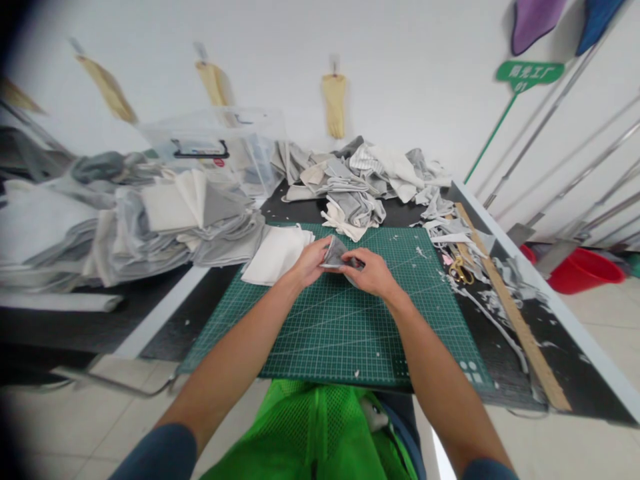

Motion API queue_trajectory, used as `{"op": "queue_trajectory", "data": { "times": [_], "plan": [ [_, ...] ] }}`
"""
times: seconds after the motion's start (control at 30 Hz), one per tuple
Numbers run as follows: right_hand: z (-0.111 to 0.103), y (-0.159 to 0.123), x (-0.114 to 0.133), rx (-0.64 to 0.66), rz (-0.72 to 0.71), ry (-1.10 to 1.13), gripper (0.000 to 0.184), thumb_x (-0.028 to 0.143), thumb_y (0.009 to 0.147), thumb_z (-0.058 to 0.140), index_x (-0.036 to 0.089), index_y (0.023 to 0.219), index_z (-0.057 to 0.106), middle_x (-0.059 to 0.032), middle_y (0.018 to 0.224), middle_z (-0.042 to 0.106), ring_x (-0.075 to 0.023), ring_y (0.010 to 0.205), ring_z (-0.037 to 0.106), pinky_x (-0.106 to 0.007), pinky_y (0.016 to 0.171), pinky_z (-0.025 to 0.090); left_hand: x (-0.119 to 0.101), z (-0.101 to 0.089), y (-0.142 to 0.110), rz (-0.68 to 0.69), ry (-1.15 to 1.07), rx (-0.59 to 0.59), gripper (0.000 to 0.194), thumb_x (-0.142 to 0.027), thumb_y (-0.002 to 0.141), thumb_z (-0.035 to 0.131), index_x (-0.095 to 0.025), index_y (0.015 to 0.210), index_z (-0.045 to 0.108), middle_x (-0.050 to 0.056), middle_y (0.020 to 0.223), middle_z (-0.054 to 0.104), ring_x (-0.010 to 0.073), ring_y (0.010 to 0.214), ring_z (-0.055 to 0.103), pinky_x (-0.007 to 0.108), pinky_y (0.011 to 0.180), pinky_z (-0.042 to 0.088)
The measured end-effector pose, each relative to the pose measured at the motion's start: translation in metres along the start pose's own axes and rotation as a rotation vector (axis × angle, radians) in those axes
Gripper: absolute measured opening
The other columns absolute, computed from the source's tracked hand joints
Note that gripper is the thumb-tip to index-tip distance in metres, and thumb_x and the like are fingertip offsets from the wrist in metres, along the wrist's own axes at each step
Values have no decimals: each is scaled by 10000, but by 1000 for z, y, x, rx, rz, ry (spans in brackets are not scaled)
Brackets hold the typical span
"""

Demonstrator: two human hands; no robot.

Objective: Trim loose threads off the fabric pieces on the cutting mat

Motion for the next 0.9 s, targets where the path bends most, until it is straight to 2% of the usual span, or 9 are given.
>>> {"op": "queue_trajectory", "data": {
  "times": [0.1,0.2,0.33,0.4,0.47,0.6,0.7,0.8,0.9],
  "plan": [
    [-10,0,-14,-120,115,104,265,432,932,583,207,877,712,-40,846,730,-174,744,608,-307,726,464,-4,-2,2,67,91,20,212,-355,757,709,-170,793,613,-9,654,591,109,562,549,202,492,420],
    [-17,-2,-19,-191,180,172,293,445,950,544,201,855,677,-24,776,689,-152,668,554,-287,657,427,-7,-8,3,117,129,-26,148,-259,700,703,-173,750,593,-33,632,544,86,533,484,198,467,359],
    [1,-1,-1,-19,69,74,294,426,806,743,225,1019,708,-41,960,732,-183,792,603,-319,760,466,-5,-5,2,93,108,5,131,-267,696,659,-183,761,583,-30,639,540,101,534,485,222,476,380],
    [7,-1,6,29,2,16,243,387,801,748,239,992,724,-52,1014,740,-212,897,625,-344,844,469,-5,-7,2,96,122,-11,134,-229,662,640,-182,779,595,-27,650,551,105,534,492,226,473,375],
    [4,0,3,-21,28,13,151,367,862,670,233,912,718,-51,943,737,-210,884,630,-341,833,462,-6,-11,3,100,167,-53,174,-175,613,610,-179,787,608,-28,640,553,103,519,486,227,466,355],
    [-17,-1,-16,-177,160,98,209,387,926,566,210,864,658,-24,788,685,-165,702,572,-297,682,427,-4,-20,4,97,278,-142,227,-113,548,559,-173,761,606,-25,601,553,109,498,485,230,462,326],
    [-8,-1,-12,-47,111,61,228,415,855,682,212,958,686,-22,853,697,-163,718,571,-294,689,434,-2,-18,5,74,251,-121,259,-104,538,549,-174,782,599,-23,601,559,123,499,510,241,475,368],
    [10,-2,1,94,-10,-9,282,391,792,760,237,1025,723,-47,1005,728,-193,846,618,-320,790,463,-1,-18,3,56,231,-133,339,-91,534,556,-179,859,597,-27,614,576,133,497,527,254,494,411],
    [12,-1,-3,44,15,-1,185,400,884,652,238,932,728,-51,962,736,-206,880,635,-330,830,461,-1,-21,0,27,273,-158,379,-83,543,561,-182,908,589,-21,627,597,153,526,563,279,530,459]
  ]
}}
Point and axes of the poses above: each hand's wrist, its own y-axis towards the middle knuckle, its own z-axis out of the palm, x = y × z, the point moved 8 cm from there along y, towards the middle knuckle
